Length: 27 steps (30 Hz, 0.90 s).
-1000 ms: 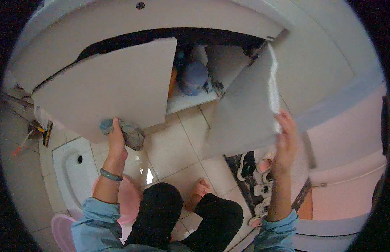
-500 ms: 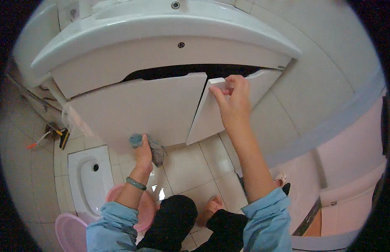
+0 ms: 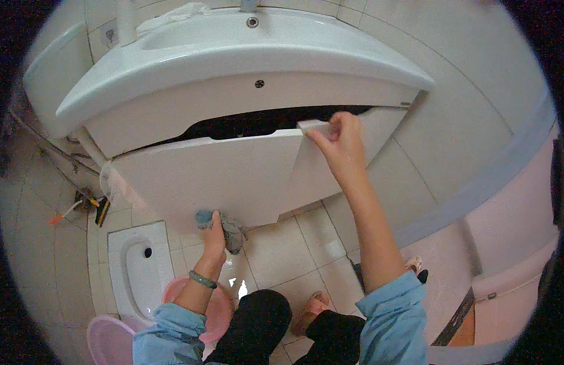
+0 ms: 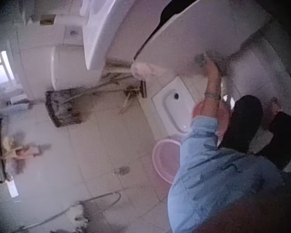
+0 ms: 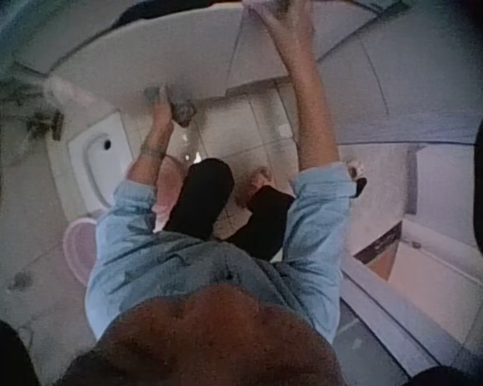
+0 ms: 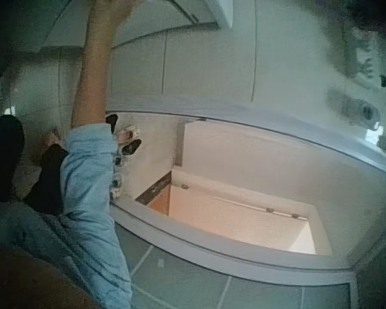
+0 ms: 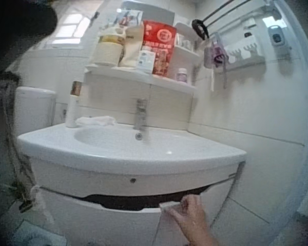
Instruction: The person cleans a bathroom vanity and sink using a cloth. They wipe the cabinet doors and sink basin, repeatedly rinse the cloth in a pink basin, and continue wiping the sink and faucet area.
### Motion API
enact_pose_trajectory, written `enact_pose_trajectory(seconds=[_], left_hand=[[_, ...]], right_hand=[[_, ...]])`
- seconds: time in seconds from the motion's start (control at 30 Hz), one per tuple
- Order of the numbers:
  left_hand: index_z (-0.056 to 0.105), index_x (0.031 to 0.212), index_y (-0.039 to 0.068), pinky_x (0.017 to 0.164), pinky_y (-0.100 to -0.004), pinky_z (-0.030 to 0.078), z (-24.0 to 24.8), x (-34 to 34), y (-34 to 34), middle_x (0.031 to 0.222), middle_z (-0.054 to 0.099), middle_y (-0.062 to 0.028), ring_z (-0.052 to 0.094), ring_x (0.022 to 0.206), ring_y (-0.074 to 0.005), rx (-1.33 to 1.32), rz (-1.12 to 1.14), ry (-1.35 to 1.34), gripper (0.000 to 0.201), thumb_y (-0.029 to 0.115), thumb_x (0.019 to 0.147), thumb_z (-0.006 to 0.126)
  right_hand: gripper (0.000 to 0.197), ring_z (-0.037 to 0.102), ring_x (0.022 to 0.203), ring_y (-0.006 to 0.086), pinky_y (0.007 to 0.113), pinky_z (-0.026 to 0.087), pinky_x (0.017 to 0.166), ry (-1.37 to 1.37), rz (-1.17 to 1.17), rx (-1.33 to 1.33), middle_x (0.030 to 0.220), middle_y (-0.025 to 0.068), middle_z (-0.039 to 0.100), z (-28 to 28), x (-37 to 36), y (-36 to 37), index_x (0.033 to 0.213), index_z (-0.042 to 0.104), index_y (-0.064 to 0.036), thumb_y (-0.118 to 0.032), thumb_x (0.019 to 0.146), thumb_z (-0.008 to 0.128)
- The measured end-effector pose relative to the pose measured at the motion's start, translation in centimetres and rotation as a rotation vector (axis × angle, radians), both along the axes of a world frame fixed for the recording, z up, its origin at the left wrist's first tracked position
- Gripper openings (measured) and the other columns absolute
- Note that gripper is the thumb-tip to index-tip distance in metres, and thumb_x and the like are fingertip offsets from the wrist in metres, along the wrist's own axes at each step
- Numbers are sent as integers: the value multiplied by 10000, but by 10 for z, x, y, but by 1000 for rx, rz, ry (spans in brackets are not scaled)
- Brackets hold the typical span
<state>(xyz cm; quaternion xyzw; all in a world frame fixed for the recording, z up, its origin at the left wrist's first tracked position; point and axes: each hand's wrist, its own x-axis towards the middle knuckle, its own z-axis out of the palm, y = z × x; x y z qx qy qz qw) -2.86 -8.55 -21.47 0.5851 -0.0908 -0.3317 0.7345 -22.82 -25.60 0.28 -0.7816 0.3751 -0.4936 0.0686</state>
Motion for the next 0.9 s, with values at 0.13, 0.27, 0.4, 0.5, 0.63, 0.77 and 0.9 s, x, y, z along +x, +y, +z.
enact_pose_trajectory(seconds=[0.13,0.27,0.4,0.5,0.63,0.77,0.9], left_hand=[[547,918,55,679,-337,486,29,-6,0,832,583,-44,572,755,-173,69,-76,75,248,301,940,513],[568,912,45,654,-339,489,10,7,-1,836,600,-51,573,737,-171,7,-90,132,295,334,935,519],[588,951,22,657,-353,497,7,6,-3,874,618,-62,582,747,-178,65,-6,-56,360,377,923,531],[588,973,10,686,-356,495,24,-1,-6,896,620,-68,580,781,-185,118,-78,67,395,398,916,537],[548,1039,-2,727,-357,478,21,0,-6,984,598,-90,566,856,-188,123,-38,86,432,411,914,530],[487,1127,-5,778,-365,459,12,0,-6,1062,562,-105,548,916,-200,132,-117,15,459,401,917,525],[478,1123,8,820,-367,443,-8,6,-11,1057,548,-98,538,923,-216,174,-84,-62,431,386,920,525]], right_hand=[[452,545,803,228,343,476,726,-1,-44,103,1031,120,478,5,14,1,1047,505,-44,-240,725,757],[376,557,837,245,350,476,749,-241,237,37,1092,139,485,-25,11,4,1038,516,-43,-184,756,721],[318,571,806,255,348,471,723,-173,151,-77,1084,142,524,-24,22,42,1003,529,-52,-161,762,706],[307,566,742,253,350,464,679,-125,136,-23,916,114,567,-20,38,36,954,526,-52,-175,749,719],[334,534,646,241,357,448,617,-223,76,84,695,72,541,-16,54,34,869,485,-48,-210,730,742],[406,486,607,224,355,427,587,-285,94,201,680,74,501,-13,46,33,828,438,-49,-245,705,772],[454,459,597,217,356,417,583,-282,64,204,662,69,474,-5,51,34,826,426,-51,-280,687,792]])
